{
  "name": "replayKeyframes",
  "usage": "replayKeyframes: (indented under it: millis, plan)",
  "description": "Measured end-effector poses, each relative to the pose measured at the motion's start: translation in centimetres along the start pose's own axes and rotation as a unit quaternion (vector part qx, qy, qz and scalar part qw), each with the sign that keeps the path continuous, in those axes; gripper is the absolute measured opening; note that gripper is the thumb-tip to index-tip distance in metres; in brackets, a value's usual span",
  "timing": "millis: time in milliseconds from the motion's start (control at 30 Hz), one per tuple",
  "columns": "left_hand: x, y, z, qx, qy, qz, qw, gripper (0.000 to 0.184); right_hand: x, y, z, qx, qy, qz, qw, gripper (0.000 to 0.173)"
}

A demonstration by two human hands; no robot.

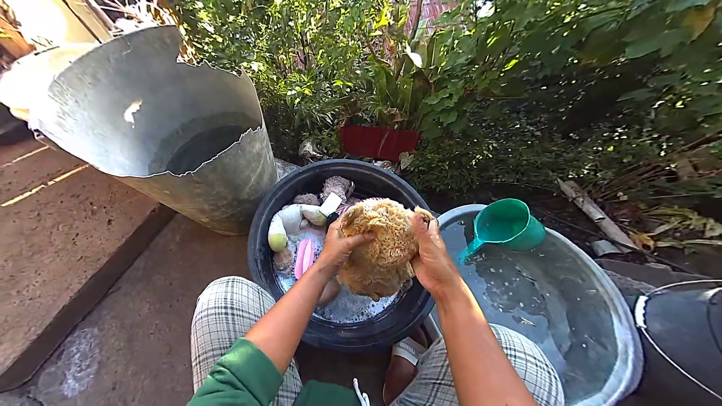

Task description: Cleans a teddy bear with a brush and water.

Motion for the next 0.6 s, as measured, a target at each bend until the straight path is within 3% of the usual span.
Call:
replayKeyframes:
  millis: [100, 167, 200, 267, 333, 400, 467, 600]
  plan:
    - [0.6, 0.4, -0.9, -0.017, 0.003, -0.049, 0.999, 0.054, -0.2, -0.1, -1.4, 0.000, -0.252, 0.039, 0.967, 0.133]
    - [0.8, 0.6, -1.3, -0.035, 0.061, -0.076, 0.995, 0.055, -1.5, -0.4, -3.6, 0.000, -0.424, 0.066, 0.903, 0.143]
    - [0.8, 0.5, -1.5, -0.048, 0.114, -0.085, 0.989, 0.058, -2.5, -0.5, -4.7, 0.007, -0.451, 0.066, 0.890, 0.142]
    - [-0.6, -0.3, -2.3, -0.067, 0.245, -0.079, 0.964, 0.065, -3.8, 0.0, -6.2, 0.060, -0.393, 0.007, 0.917, 0.130]
    - [-3.4, -1.7, -2.9, -0.083, 0.362, -0.025, 0.928, 0.062, -4.1, 0.0, -6.8, 0.087, -0.246, -0.053, 0.964, 0.089]
    - [-5.9, -3.1, -3.1, -0.127, 0.425, 0.035, 0.896, 0.057, -3.9, -0.6, -6.8, 0.037, -0.142, -0.093, 0.985, 0.059]
    - [-7.0, -3.8, -2.9, -0.170, 0.459, 0.072, 0.869, 0.058, -3.0, -0.9, -5.8, -0.018, -0.074, -0.115, 0.990, 0.050]
    - [-5.6, -3.7, -1.7, -0.293, 0.572, 0.027, 0.765, 0.060, -1.2, 0.4, -5.7, 0.011, 0.002, -0.178, 0.984, 0.057]
Point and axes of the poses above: each hand's wrist, its own y-axis towards the middle knuckle, its own x-axis out of the back of the hand, z = x × y, the point moved 9 cm from there along y, towards the middle knuckle, and after that the axes turned 11 degrees about -y, right-handed, at the moved point
